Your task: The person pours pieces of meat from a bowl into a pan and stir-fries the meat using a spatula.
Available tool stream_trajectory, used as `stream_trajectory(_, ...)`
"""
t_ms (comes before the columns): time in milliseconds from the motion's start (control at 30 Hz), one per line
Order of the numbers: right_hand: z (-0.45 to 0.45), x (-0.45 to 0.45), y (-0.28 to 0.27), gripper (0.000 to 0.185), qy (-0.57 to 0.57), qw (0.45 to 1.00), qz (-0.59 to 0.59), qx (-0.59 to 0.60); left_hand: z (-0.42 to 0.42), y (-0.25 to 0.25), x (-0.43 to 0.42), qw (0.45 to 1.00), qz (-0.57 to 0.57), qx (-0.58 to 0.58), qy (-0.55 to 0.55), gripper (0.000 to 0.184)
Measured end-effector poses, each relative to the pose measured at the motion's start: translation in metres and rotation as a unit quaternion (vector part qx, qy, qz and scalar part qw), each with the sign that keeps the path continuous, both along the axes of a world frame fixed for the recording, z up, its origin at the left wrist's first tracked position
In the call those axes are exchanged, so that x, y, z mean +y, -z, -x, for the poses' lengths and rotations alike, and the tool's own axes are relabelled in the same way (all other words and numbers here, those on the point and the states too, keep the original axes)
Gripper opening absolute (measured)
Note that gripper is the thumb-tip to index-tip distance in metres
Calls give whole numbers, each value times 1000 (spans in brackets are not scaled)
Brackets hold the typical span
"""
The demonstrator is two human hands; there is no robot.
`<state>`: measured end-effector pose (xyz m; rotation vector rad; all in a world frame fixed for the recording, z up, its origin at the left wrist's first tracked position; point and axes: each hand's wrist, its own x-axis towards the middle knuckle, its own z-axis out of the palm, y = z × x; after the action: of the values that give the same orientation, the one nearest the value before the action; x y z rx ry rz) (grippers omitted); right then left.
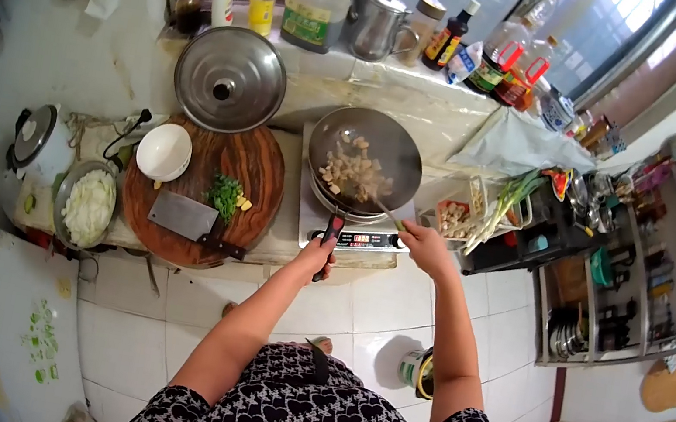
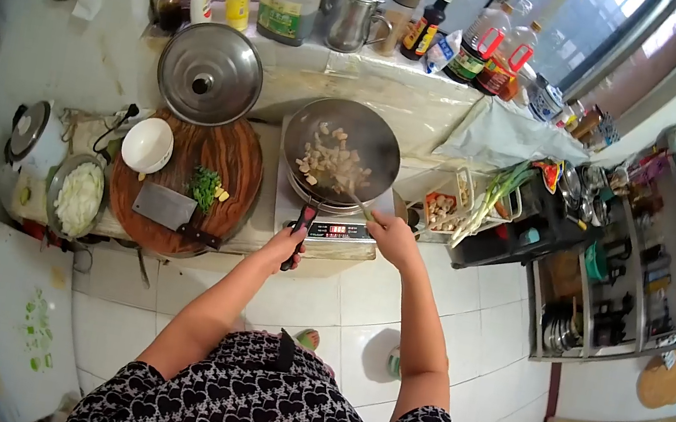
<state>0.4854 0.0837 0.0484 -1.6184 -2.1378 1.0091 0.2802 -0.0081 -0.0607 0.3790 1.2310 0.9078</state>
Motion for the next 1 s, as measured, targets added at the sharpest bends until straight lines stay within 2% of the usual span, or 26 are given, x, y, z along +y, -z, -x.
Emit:
stream_trajectory(100,17,2,20,33,-70,997,-34,-21,-3,1,1,1000,4,3,-5,22)
stream_trajectory(233,48,28,53,37,19,996,-81,15,-2,-4,1,1000,19,16,3,24)
stream_trajectory(333,69,41,57,32,91,991,-99,28,2,-3,3,999,32,18,12,24)
stream_trajectory(467,79,47,76,29,93,983,-156,-17,0,-10,2,998,40,35,15,26)
stream_trajectory(533,77,40,83,30,46,977,-200,-58,2,-7,3,998,40,35,23,27)
stream_trajectory(667,46,29,54,23,4,979,-156,-133,2,-7,3,999,35,24,25,29)
stream_trajectory(833,28,23,22,19,29,972,-216,-87,-3,-19,2,998,40,40,23,29)
stream_trajectory(1000,36,28,59,28,57,976,-178,-108,1,-9,2,999,32,37,20,30)
